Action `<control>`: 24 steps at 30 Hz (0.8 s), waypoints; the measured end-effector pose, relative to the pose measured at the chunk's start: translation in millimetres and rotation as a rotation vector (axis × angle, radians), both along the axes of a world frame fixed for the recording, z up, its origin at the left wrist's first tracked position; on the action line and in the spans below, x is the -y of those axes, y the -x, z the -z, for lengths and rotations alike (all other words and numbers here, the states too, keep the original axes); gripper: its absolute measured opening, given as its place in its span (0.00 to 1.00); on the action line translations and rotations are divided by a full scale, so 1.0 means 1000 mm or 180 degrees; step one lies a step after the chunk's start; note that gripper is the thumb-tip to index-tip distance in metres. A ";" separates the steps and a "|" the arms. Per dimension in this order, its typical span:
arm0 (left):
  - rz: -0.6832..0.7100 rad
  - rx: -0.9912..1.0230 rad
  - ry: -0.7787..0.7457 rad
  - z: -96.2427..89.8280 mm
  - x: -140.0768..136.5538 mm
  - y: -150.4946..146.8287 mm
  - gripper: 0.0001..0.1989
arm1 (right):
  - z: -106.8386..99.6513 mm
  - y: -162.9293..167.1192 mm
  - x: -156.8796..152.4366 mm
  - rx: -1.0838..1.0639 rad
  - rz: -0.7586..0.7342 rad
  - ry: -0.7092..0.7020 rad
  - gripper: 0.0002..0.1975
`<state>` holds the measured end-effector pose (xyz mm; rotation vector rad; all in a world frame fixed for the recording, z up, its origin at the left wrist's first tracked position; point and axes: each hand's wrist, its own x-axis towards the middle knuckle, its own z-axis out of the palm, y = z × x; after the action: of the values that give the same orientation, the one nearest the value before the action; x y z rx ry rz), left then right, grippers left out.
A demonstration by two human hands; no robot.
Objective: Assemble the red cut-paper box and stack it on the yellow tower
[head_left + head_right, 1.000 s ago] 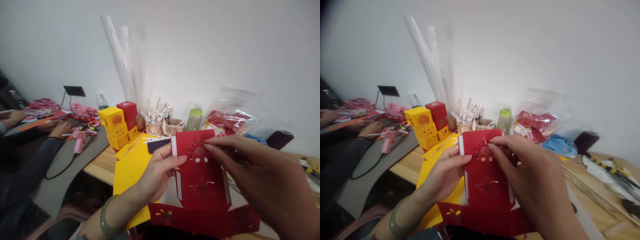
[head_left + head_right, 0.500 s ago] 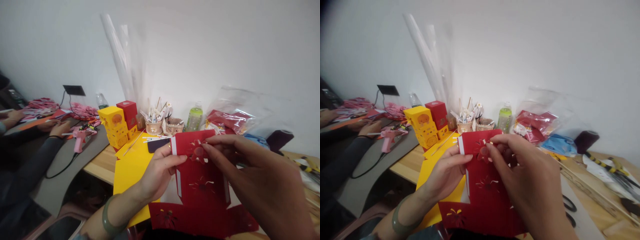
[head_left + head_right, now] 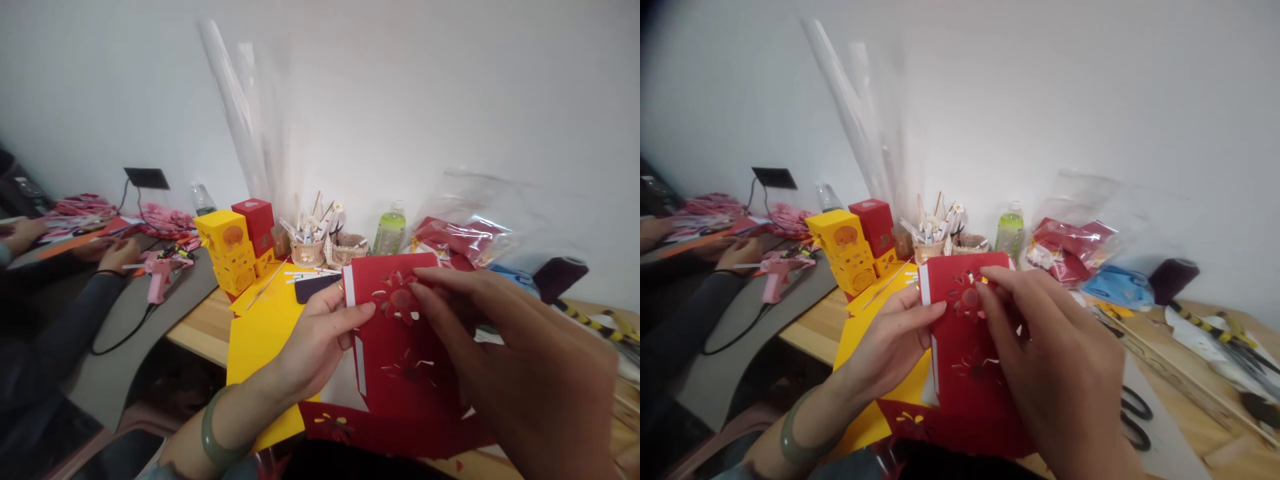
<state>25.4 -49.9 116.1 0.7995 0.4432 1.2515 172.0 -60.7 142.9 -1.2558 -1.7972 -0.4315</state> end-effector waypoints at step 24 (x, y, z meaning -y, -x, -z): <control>-0.0034 -0.0101 0.0058 -0.005 -0.006 0.007 0.08 | -0.044 -0.022 -0.025 0.0689 -0.1640 0.0580 0.09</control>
<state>18.1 -43.7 121.4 0.8033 0.4843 1.2444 194.4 -35.9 187.1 -0.8344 -2.2962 -0.1141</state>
